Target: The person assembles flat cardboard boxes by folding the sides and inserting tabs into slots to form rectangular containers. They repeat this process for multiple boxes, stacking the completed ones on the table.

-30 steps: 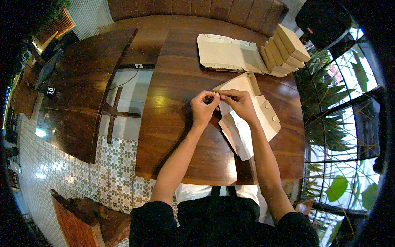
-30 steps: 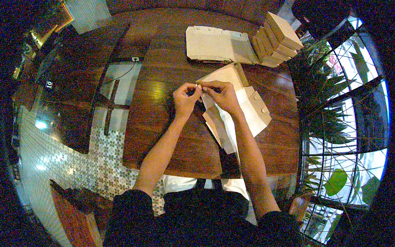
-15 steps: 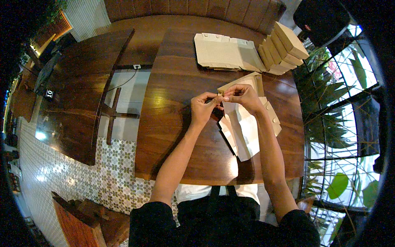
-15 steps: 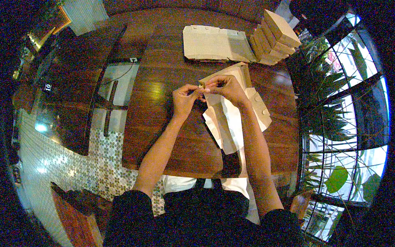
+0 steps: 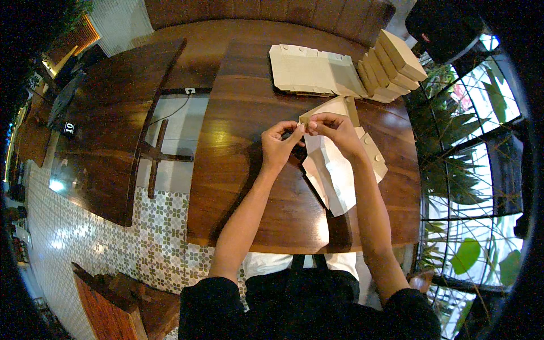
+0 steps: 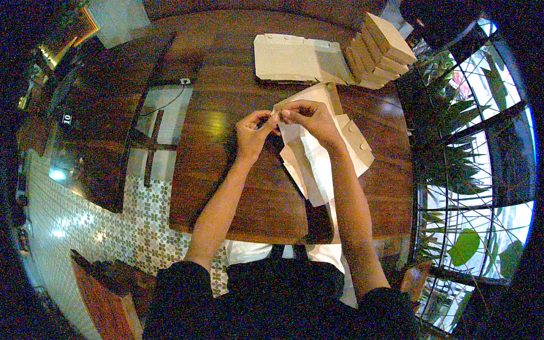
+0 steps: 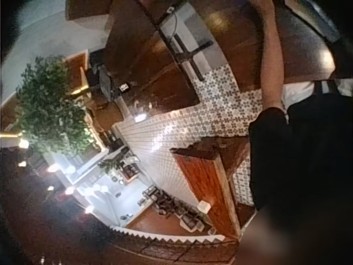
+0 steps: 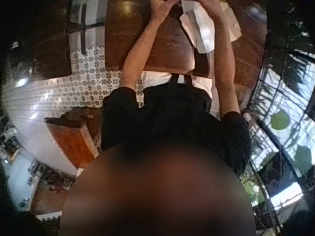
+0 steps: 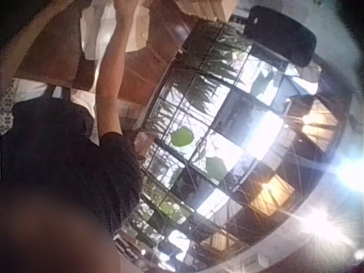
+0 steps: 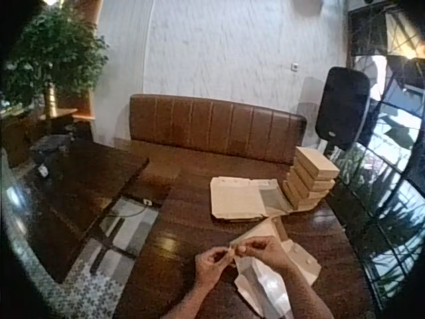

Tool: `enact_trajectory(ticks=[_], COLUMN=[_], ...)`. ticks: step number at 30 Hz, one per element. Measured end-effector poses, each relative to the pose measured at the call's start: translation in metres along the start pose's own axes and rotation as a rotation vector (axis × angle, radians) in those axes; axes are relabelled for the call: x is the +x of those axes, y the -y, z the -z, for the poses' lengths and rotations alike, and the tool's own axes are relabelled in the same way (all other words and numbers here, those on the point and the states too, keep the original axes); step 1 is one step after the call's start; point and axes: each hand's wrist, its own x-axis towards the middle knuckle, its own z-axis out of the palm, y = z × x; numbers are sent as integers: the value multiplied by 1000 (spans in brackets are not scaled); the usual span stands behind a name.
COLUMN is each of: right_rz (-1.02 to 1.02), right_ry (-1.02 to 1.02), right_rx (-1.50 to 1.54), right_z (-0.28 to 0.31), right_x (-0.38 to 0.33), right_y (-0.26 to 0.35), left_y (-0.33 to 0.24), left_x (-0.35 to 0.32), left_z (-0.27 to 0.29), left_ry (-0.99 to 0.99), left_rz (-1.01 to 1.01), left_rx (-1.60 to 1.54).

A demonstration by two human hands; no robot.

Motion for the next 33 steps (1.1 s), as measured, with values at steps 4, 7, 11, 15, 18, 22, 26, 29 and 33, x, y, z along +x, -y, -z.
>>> enact_trajectory(ticks=[4, 7, 11, 15, 18, 22, 26, 29, 33], right_rz=[110, 417, 509, 373, 374, 216, 89, 47, 7], right_ry=[-229, -564, -586, -625, -620, -593, -546, -535, -566], right_rx=[-176, -408, -492, -478, -436, -277, -7, 116, 79], right_z=[-18, -37, -63, -80, -80, -71, -67, -68, -71], right_x=[1, -11, -38, -41, -37, -34, -30, -29, -28], right_y=[-4, 0, 7, 5, 1, -7, -16, -20, -22], left_y=[2, 3, 7, 12, 15, 15, 11, 2, -12], left_x=[3, 4, 3, 2, 3, 2, 0, 1, 0], left_z=[4, 7, 10, 14, 14, 13, 10, 6, -7], left_ry=[-34, -17, 0, 77, 95, 91, 97, 108, -78], left_rz=[63, 80, 54, 140, 94, 148, 136, -1, -296], left_rx=[23, 28, 48, -72, -28, -38, 23, 221, 409])
